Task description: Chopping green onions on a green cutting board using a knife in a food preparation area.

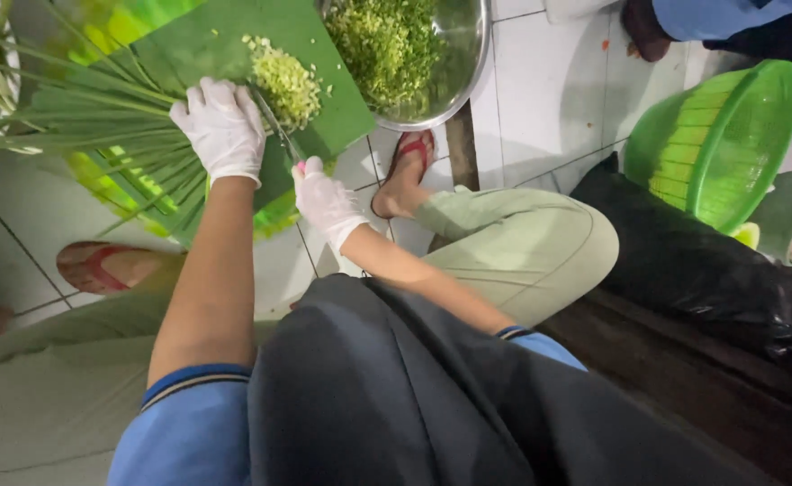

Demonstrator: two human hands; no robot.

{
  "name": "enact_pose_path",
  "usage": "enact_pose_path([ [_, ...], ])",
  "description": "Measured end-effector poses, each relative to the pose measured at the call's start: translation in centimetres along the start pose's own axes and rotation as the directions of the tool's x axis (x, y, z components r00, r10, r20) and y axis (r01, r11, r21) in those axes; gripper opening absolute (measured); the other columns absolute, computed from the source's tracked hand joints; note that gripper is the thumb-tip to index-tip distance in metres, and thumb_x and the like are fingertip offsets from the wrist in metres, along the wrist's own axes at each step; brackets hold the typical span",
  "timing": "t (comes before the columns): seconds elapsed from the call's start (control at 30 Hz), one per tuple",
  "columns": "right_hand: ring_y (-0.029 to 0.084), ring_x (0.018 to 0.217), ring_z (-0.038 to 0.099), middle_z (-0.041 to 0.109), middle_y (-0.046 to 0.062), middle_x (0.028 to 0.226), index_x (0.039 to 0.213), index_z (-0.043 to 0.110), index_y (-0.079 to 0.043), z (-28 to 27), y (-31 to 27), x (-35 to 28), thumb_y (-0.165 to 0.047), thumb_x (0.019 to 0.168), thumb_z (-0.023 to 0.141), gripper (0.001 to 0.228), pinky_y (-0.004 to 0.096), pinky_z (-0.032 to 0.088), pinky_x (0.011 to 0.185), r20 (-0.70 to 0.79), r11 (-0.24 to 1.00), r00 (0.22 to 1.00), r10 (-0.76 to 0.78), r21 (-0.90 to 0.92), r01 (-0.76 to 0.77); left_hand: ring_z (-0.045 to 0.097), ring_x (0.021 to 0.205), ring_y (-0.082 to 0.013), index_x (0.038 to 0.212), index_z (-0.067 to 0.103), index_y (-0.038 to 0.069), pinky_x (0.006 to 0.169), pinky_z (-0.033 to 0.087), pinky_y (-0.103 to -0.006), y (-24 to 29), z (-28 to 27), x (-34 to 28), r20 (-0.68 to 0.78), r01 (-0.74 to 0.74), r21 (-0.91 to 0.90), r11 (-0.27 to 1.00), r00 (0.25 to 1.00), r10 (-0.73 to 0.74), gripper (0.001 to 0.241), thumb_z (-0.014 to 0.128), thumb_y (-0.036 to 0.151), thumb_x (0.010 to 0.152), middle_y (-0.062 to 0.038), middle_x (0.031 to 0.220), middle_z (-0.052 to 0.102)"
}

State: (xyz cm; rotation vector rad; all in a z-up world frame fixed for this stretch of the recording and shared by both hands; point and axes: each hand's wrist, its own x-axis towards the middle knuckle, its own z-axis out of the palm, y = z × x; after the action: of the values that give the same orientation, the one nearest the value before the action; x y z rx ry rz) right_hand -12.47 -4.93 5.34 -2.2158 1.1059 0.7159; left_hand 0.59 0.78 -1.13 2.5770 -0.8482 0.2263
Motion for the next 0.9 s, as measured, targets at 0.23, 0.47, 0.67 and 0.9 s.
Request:
enact_pose_path([
  [0.23,0.040,0.094,0.064,0.066,0.020,0.083,0.103,0.036,-0.014,-1.6,-1.5,-1.4,-0.041,0.098,0.024,0.030,0.051,0.046,0.088,0.073,0.993,0.993,0.096,0.057,-0.100,0.053,0.079,-0.0267,0.082,0.050,0.009,0.074,0.038,-0.0438,-0.5,0.6,0.2,-0.069,-0.019,-0.006,1.000,0.997,0.018,0.018,0.059,0.023,0.089,-0.008,0.083,0.054],
  [0.47,0.032,0.074,0.069,0.064,0.009,0.066,0.101,0.036,-0.013,0.5,0.0,-2.0,-0.042,0.097,0.029,0.030,0.048,0.054,0.069,-0.152,0.955,0.985,-0.080,-0.294,0.032,0.051,0.082,-0.0235,0.080,0.053,0.012,0.077,0.039,-0.0408,-0.1,0.7,-0.4,-0.031,0.059,0.047,0.997,0.998,-0.057,0.017,0.061,0.027,0.085,-0.005,0.085,0.051],
  [0.67,0.034,0.086,0.067,0.068,0.012,0.079,0.106,0.036,-0.012,-0.1,-1.1,-1.7,-0.042,0.098,0.024,0.033,0.049,0.050,0.079,-0.009,0.981,0.999,0.043,-0.190,-0.044,0.050,0.077,-0.0241,0.077,0.051,0.012,0.074,0.038,-0.0398,-0.2,1.4,-0.2,-0.072,0.045,0.047,0.998,0.997,-0.041,0.017,0.059,0.026,0.085,-0.006,0.082,0.048],
  [0.9,0.042,0.104,0.061,0.065,0.025,0.099,0.110,0.036,-0.011,0.3,-4.1,1.9,-0.043,0.096,0.023,0.037,0.054,0.042,0.093,0.116,0.989,0.987,0.110,0.089,-0.121,0.050,0.081,-0.0247,0.079,0.051,0.011,0.074,0.038,-0.0404,-0.4,0.9,0.2,-0.045,0.044,0.033,0.999,0.998,-0.042,0.016,0.061,0.023,0.084,-0.007,0.084,0.050],
])
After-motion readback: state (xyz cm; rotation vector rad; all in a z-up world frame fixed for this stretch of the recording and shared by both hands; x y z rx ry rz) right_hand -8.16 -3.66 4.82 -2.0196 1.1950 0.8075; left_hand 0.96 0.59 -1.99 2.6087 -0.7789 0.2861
